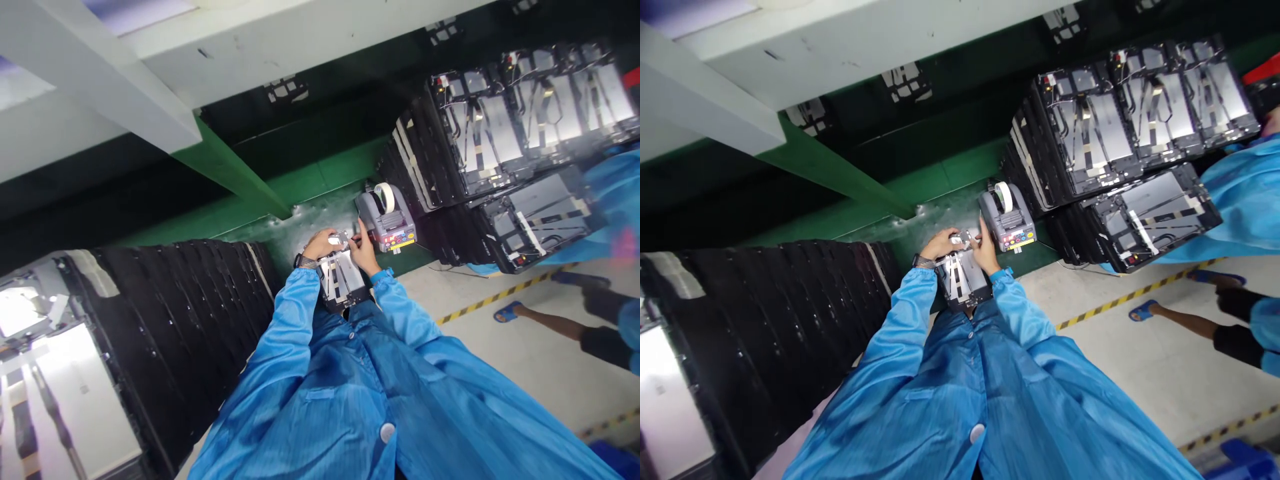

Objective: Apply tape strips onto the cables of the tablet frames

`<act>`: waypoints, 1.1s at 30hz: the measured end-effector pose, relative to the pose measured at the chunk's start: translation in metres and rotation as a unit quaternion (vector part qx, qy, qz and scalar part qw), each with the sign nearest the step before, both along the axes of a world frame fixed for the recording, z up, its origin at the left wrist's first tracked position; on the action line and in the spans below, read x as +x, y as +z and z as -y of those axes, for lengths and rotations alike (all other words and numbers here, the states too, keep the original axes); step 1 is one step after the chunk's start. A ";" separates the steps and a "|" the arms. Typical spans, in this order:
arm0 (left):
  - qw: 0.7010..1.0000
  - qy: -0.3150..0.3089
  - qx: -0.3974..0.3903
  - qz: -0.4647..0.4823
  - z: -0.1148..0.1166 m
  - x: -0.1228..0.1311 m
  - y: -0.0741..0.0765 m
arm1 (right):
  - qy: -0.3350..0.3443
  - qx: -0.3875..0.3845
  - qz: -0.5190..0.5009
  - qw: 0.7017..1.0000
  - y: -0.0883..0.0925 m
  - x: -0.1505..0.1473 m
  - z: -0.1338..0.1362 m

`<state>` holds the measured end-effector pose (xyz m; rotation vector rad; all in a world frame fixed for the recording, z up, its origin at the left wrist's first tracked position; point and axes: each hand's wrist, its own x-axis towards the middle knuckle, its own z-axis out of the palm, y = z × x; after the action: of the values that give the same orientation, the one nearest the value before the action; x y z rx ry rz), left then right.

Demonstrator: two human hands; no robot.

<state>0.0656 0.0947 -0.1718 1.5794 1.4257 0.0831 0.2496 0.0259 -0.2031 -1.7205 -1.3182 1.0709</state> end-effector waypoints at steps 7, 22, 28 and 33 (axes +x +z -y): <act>0.994 0.010 0.078 -0.069 0.006 0.007 0.007 | -0.019 0.091 0.077 0.993 0.014 -0.013 0.017; 0.877 0.453 0.126 0.102 0.125 -0.050 -0.021 | 0.310 0.141 0.118 0.933 0.029 -0.057 0.009; 0.871 0.453 0.081 0.170 0.139 -0.040 -0.024 | 0.357 0.128 0.081 0.922 0.034 -0.058 0.014; 0.872 0.446 0.058 0.190 0.135 -0.041 -0.024 | 0.323 0.111 0.035 0.939 0.035 -0.070 0.007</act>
<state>0.0249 -0.0406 -0.1960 0.7945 1.7218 0.9834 0.1798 0.0187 -0.1682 -1.1841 -2.0422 1.1505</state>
